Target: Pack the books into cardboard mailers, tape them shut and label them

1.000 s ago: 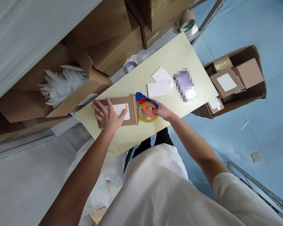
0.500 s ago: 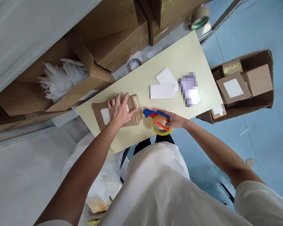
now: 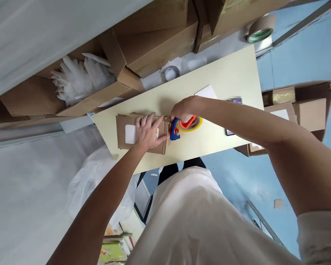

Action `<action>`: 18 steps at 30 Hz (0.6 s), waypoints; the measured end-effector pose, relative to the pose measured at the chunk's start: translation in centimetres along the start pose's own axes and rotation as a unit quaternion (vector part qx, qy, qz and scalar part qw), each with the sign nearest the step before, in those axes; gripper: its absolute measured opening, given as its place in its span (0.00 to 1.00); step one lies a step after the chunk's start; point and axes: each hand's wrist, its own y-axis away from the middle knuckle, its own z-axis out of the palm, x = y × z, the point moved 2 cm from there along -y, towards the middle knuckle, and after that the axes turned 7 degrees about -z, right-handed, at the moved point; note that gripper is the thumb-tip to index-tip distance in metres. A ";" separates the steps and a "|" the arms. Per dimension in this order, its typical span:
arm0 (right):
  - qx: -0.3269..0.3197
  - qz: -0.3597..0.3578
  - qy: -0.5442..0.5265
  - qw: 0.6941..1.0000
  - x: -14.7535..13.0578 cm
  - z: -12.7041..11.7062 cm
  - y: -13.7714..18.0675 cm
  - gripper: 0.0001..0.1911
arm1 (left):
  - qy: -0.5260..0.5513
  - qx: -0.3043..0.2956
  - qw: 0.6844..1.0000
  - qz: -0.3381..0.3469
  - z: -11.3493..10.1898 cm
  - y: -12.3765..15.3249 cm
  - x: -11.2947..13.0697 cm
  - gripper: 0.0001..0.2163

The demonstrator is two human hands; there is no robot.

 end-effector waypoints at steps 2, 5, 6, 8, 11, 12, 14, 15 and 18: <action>-0.057 -0.013 0.032 0.998 -2.6 0.8 -0.4 0.11 | -0.001 0.008 1.000 0.002 0.0 0.0 0.0 0.37; -0.090 -0.011 0.039 0.995 -5.5 2.8 1.1 0.09 | -0.006 0.009 1.000 0.003 -0.1 0.0 -0.1 0.36; -0.110 -0.017 0.033 0.993 -6.1 3.4 2.4 0.12 | -0.006 0.007 1.000 0.004 -0.2 0.1 -0.1 0.36; -0.105 -0.030 0.017 0.994 -6.4 4.4 5.9 0.24 | -0.001 0.007 1.000 0.005 -0.2 0.1 -0.1 0.36; 0.011 0.008 0.006 1.000 -5.8 5.9 12.6 0.34 | 0.012 0.019 1.000 0.006 -0.3 0.3 -0.1 0.38; 0.071 0.036 0.002 0.997 -5.6 6.6 14.8 0.36 | 0.017 0.024 1.000 0.006 -0.4 0.4 -0.1 0.38; 0.171 0.080 -0.019 0.982 -5.6 8.9 18.3 0.40 | 0.028 0.042 0.999 -0.008 -0.4 1.0 -0.4 0.37; 0.211 0.089 -0.035 0.973 -5.7 10.3 19.6 0.41 | 0.032 0.054 0.998 -0.026 -0.5 1.4 -0.6 0.35; 0.308 0.104 -0.069 0.943 -6.2 14.8 21.0 0.40 | 0.045 0.097 0.987 -0.118 -0.6 3.2 -2.3 0.32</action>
